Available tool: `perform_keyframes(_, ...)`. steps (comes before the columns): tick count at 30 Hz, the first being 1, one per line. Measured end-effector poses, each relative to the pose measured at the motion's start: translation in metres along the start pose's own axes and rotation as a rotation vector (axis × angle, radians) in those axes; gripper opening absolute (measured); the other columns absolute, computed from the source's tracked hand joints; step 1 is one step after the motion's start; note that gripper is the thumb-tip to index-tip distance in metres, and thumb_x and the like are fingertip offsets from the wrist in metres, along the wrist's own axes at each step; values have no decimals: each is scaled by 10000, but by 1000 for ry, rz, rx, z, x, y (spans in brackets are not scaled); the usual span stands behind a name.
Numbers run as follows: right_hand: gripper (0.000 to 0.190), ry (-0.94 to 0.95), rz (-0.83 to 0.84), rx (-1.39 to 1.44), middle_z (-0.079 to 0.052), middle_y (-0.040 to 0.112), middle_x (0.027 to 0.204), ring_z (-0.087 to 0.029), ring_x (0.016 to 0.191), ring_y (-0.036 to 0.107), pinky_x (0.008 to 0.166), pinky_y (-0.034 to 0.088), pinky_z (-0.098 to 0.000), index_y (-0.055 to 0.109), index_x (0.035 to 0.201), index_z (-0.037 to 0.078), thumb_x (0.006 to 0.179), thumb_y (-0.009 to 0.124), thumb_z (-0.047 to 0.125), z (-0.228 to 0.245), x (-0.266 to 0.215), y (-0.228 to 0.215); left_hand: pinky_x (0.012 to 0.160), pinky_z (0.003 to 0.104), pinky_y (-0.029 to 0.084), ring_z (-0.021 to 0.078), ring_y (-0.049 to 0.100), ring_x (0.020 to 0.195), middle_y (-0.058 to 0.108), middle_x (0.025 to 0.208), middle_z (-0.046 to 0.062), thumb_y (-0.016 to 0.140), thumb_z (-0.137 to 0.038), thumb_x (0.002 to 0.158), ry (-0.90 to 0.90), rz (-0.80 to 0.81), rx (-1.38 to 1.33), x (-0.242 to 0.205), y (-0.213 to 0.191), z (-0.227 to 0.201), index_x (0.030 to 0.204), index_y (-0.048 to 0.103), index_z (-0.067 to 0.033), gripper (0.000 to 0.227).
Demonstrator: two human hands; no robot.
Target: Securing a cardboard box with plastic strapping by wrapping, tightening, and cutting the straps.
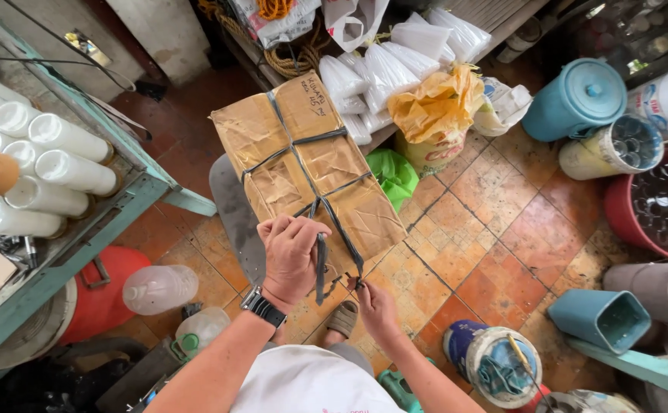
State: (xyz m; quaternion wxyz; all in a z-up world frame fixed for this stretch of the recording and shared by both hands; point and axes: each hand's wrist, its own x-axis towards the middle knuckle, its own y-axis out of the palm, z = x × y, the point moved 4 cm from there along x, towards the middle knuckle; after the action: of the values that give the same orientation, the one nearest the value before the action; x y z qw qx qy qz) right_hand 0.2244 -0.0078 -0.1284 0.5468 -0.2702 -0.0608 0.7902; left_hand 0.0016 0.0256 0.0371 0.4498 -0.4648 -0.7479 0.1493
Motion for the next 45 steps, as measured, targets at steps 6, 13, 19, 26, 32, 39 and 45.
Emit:
perform_keyframes(6,247,-706,-285,-351,-45,765,949,-207,835,710,768,548,-345,736,1100,75,1032,559,233,111,-31,-60,836,390,266,195,511,784,669,819,-56,570,17,954,-11,-78,-8,-10,1,12,918,648,-223,255)
perform_keyframes(13,246,-799,-427,-778,-13,561,737,-281,769,573,735,371,-414,604,854,190,942,651,415,186,29,-32,848,342,362,197,573,794,676,827,-103,626,-194,1006,3,-178,-37,-20,14,25,885,681,-235,139)
perform_keyframes(19,225,-841,-280,-817,-112,542,653,-361,748,616,679,470,-415,474,785,113,968,551,219,180,49,-21,849,342,387,218,591,782,640,767,-41,624,-213,1020,-29,-164,-37,-17,10,17,932,685,-219,107)
perform_keyframes(26,240,-911,-241,-746,-134,513,633,-375,724,611,641,449,-451,458,796,129,943,558,290,181,63,-8,798,350,406,207,599,758,576,686,-31,634,-99,915,-41,-114,114,-16,9,-1,906,669,-219,125)
perform_keyframes(32,212,-909,-179,-756,-128,533,582,-403,680,642,599,441,-505,440,813,130,931,512,291,181,70,1,709,373,470,261,613,703,552,666,-7,608,-100,912,-152,-162,84,-25,8,-9,889,657,-214,126)
perform_keyframes(39,357,-862,-236,-857,-139,521,561,-400,599,615,610,448,-502,475,783,139,1009,470,416,167,69,4,679,331,450,237,569,637,467,631,-46,561,-74,935,-221,-100,-77,-53,7,-24,836,584,-238,192)
perform_keyframes(45,333,-940,-339,-834,-134,520,552,-379,561,608,579,463,-468,484,755,159,964,561,406,157,69,-1,712,335,470,259,603,676,489,647,-17,570,-69,973,-112,-21,-181,-55,1,-34,866,580,-203,172)
